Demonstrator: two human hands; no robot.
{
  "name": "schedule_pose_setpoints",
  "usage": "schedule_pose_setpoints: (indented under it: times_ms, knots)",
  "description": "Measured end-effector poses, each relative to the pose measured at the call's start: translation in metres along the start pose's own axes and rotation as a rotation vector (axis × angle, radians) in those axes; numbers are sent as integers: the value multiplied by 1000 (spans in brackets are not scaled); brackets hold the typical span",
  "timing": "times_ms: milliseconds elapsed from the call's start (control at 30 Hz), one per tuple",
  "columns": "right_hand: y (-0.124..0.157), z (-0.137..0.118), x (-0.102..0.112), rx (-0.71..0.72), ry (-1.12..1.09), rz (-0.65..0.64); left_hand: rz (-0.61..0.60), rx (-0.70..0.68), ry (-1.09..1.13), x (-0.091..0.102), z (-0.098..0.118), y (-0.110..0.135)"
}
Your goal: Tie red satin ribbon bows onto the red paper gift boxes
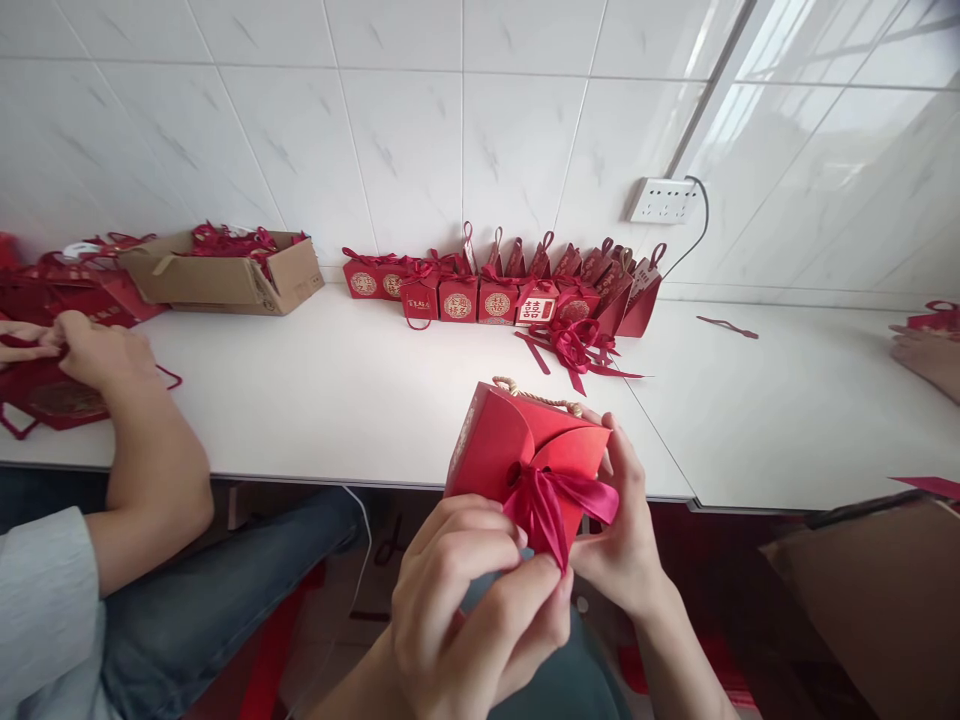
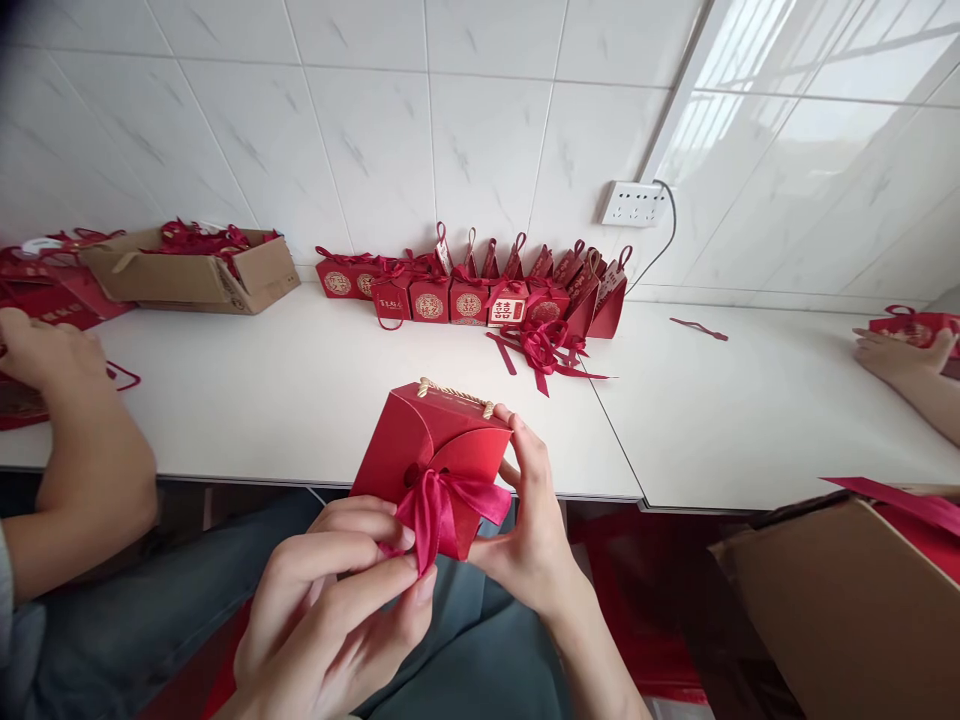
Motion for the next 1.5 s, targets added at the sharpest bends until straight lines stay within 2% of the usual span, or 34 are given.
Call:
schedule_pose_setpoints:
  times_ms: [300, 533, 767, 900, 1000, 1067, 1200, 1333, 1433, 1500]
  knots:
    - [1, 2, 2, -10, 14, 7, -14, 2, 23, 0, 0, 0]
    - [1, 3, 8, -16, 12, 13, 99, 156, 37, 10, -26, 3]
    - [2, 0, 10, 2, 3, 9, -21, -42, -2, 2, 1, -6]
    - [3, -1, 11, 12, 11, 10, -6, -23, 9, 1, 1, -5]
    - [4, -1, 13, 2, 17, 6, 65, 110, 50, 3, -20, -1]
    - [4, -1, 16, -3, 29, -2, 58, 283, 115, -2, -44, 2]
    - [1, -1, 18, -15, 56, -43, -113, 666, 403, -32, -87, 13]
    - [-1, 1, 19, -47, 87, -104, -235, 946, 759, -65, -103, 29]
    - [1, 6, 26, -91, 110, -107, -201, 1101, 897, -81, -111, 42]
    - [6, 14, 36, -144, 109, -57, -188, 1134, 926, -89, -113, 47]
Point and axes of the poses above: each hand's wrist, its own y-axis away from the middle knuckle, its own x-axis out of the back of the hand, z = x × y, the point moved 8 cm from there along -y, towards the middle knuckle, and after that the axes turned 6 degrees about -y, right-handed, at the moved point
